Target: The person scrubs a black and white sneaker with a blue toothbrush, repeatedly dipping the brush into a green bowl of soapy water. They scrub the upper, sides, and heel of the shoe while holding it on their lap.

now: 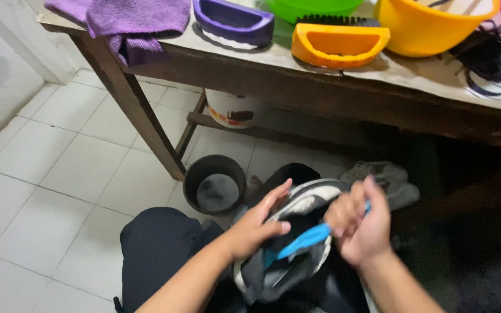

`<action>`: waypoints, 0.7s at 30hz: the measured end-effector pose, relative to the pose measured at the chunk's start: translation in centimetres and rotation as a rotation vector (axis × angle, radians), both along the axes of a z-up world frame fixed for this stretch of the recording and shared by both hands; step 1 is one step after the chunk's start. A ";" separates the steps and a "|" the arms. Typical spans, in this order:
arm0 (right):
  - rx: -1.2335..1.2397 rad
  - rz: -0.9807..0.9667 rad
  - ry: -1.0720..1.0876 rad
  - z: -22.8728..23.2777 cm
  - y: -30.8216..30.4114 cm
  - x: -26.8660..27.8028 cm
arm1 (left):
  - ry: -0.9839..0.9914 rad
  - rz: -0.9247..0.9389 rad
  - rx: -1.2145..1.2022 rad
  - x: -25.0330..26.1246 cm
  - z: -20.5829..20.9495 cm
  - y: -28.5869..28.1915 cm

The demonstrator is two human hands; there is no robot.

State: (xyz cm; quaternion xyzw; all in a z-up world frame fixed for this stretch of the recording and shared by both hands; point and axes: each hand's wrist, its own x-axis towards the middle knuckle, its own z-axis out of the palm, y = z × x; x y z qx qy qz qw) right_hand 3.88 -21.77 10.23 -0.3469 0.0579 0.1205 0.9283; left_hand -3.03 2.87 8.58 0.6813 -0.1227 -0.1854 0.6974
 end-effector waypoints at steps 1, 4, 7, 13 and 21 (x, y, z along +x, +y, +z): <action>-0.033 0.084 0.024 0.4 0.3 -0.9 | -0.001 0.009 -0.067 -0.4 -0.2 -0.1; -0.144 0.083 0.072 -1.5 -4.1 4.1 | 0.034 0.021 0.000 -1.2 1.1 -0.3; -0.214 0.023 0.092 1.6 -1.1 3.1 | 0.042 0.023 0.114 -0.7 1.5 -0.3; -0.188 0.168 0.003 1.2 -2.4 4.2 | -0.023 0.043 -0.022 -0.8 0.3 -0.5; -0.259 0.258 0.040 1.2 -1.9 3.0 | -0.079 0.093 -0.085 -1.4 0.5 -1.3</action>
